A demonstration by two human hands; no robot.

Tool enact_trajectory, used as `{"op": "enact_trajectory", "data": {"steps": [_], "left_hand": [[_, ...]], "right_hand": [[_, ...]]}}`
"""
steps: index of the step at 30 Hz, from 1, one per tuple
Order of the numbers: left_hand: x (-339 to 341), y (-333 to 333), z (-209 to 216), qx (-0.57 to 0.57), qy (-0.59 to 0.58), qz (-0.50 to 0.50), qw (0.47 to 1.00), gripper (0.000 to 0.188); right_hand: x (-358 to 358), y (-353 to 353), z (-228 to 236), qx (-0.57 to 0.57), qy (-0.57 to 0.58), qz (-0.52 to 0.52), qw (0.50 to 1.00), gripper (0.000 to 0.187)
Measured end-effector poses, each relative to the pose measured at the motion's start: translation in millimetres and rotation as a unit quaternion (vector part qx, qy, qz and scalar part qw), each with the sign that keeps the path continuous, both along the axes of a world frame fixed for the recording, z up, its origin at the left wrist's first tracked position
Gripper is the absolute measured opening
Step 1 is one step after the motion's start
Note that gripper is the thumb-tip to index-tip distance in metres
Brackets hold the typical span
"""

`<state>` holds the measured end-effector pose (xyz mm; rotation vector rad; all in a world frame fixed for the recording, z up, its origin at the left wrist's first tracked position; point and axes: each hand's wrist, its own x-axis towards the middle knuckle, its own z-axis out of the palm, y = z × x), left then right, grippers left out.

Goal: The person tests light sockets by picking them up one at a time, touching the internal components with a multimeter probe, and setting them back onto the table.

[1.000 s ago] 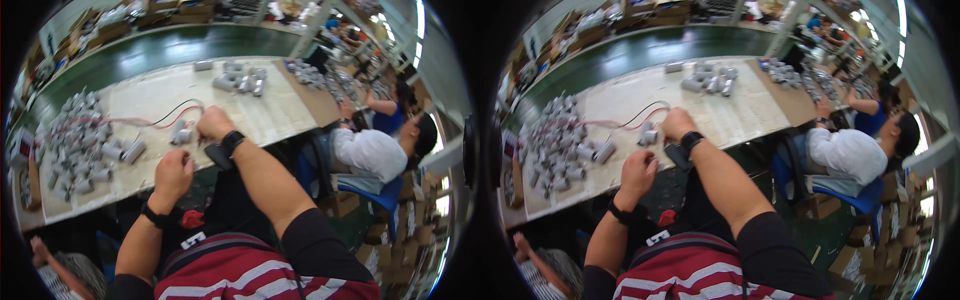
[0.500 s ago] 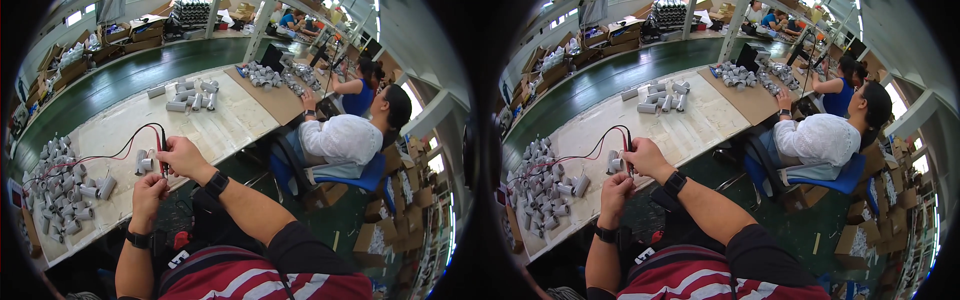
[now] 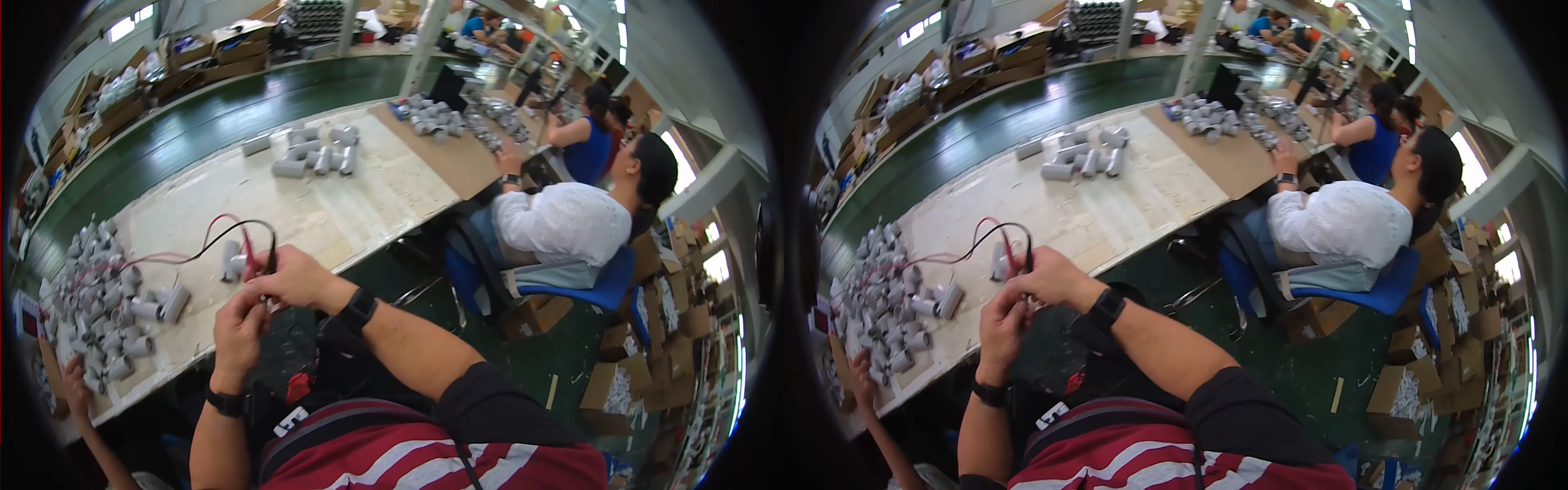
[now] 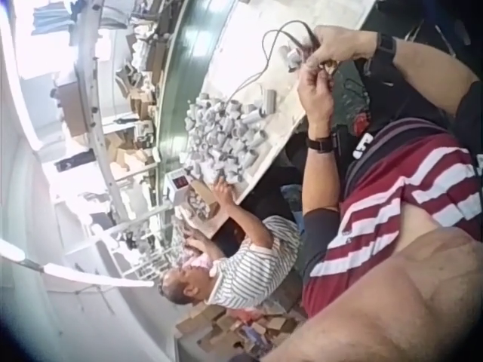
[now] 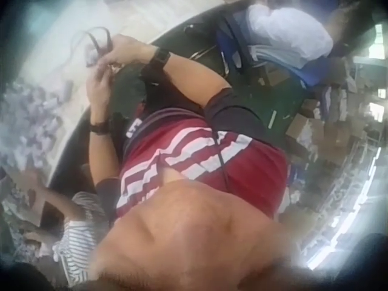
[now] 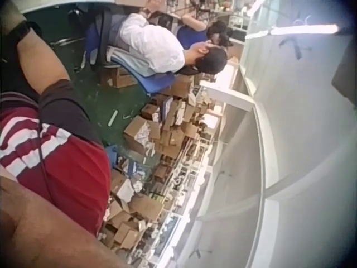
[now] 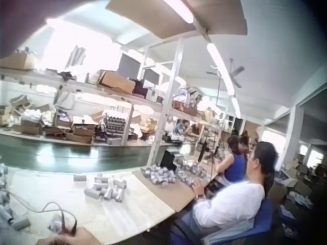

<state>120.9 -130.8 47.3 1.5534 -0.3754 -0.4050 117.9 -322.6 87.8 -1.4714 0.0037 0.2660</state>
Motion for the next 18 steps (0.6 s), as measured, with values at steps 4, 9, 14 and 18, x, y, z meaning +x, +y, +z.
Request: {"op": "enact_trajectory", "data": {"steps": [4,9,14,18], "left_hand": [[2.3,-12.4,8.8,0.062,-0.053,-0.053,0.995,0.014],[-1.5,-4.7,5.7,0.048,0.018,-0.055,0.997,0.012],[22.9,17.6,9.4,0.109,-0.158,0.053,0.980,0.018],[56.3,18.6,28.9,0.193,-0.323,0.074,0.923,0.033]], "right_hand": [[-3.5,-21.0,-8.5,0.021,0.020,0.034,0.999,0.015],[-5.5,-20.2,12.2,-0.006,0.019,0.062,0.998,0.018],[18.4,-20.9,14.2,-0.112,-0.046,0.000,0.993,0.012],[49.6,-36.8,-0.9,-0.272,-0.158,-0.097,0.944,0.012]]}}
